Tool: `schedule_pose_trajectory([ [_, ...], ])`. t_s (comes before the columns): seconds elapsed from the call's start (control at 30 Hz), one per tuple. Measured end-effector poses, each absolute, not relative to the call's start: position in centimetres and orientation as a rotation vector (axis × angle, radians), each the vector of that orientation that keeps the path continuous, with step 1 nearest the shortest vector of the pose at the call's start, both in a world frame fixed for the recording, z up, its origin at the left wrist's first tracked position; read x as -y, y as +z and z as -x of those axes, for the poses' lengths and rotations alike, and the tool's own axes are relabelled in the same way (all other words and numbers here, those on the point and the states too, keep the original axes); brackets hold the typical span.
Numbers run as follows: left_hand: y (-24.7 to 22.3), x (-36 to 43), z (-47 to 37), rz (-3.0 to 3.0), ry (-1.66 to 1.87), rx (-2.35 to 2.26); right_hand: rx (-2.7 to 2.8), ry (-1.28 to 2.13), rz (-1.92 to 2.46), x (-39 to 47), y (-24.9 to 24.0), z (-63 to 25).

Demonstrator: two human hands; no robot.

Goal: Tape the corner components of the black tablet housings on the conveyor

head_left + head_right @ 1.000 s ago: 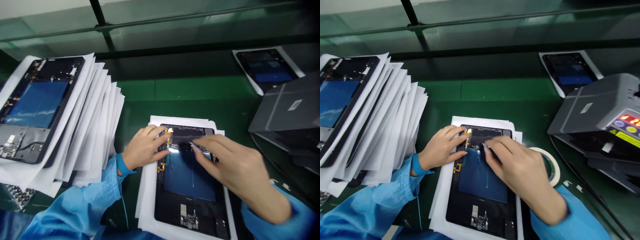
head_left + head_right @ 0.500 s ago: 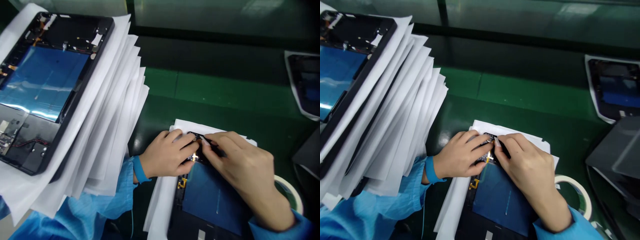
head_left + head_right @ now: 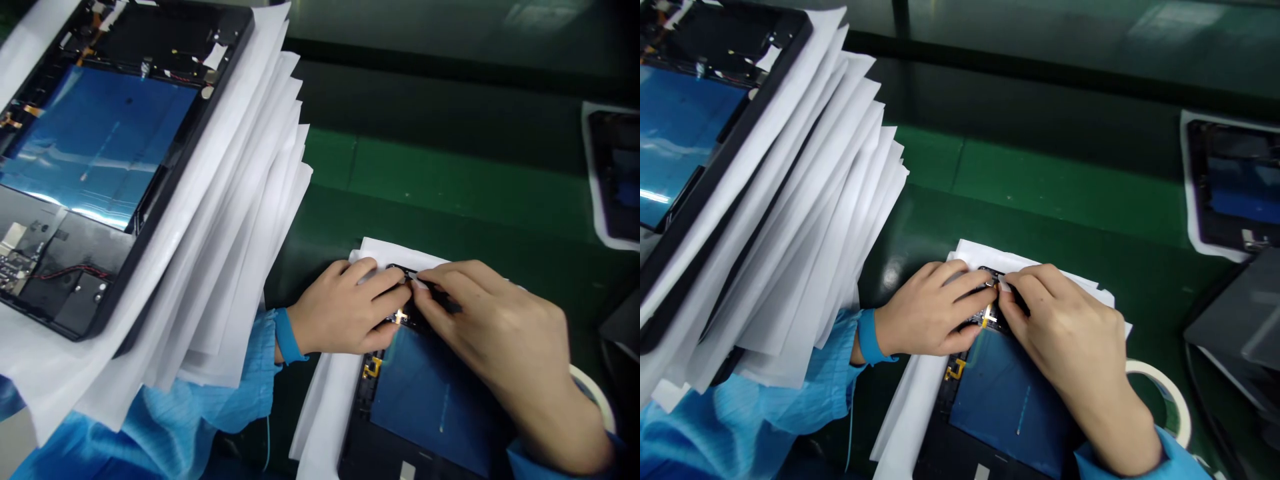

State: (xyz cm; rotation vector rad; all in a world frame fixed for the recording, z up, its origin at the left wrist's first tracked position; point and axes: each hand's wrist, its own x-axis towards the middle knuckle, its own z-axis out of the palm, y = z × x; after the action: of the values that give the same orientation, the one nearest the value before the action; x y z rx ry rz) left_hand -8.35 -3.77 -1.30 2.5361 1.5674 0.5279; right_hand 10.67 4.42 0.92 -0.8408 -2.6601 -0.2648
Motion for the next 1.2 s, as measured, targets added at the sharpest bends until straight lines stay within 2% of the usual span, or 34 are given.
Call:
schedule_pose_trajectory([
  [0.4,-1.4,4.0,8.2,-2.542,0.535,-1.568,2.818,-0.370,0.799,-4.4,1.9,-10.6],
  [0.6,-1.5,4.0,8.2,-2.540,0.534,-1.579,3.303,-0.237,1.172,-5.0,3.9,-8.8],
  [0.73,-1.6,3.7,8.4,-2.561,0.570,-1.547,3.409,-0.156,1.330,-4.7,5.3,-6.9],
  [0.9,-2.1,3.2,8.6,-2.594,0.713,-1.497,3.263,-0.189,1.242,-3.4,4.4,-7.8],
  [1.03,-2.1,3.2,8.6,-2.593,0.782,-1.496,2.946,-0.292,0.985,-1.1,2.3,-11.0],
  [1.2,-1.9,3.5,8.5,-2.558,0.724,-1.493,2.683,0.087,0.750,0.5,0.2,-15.2],
])
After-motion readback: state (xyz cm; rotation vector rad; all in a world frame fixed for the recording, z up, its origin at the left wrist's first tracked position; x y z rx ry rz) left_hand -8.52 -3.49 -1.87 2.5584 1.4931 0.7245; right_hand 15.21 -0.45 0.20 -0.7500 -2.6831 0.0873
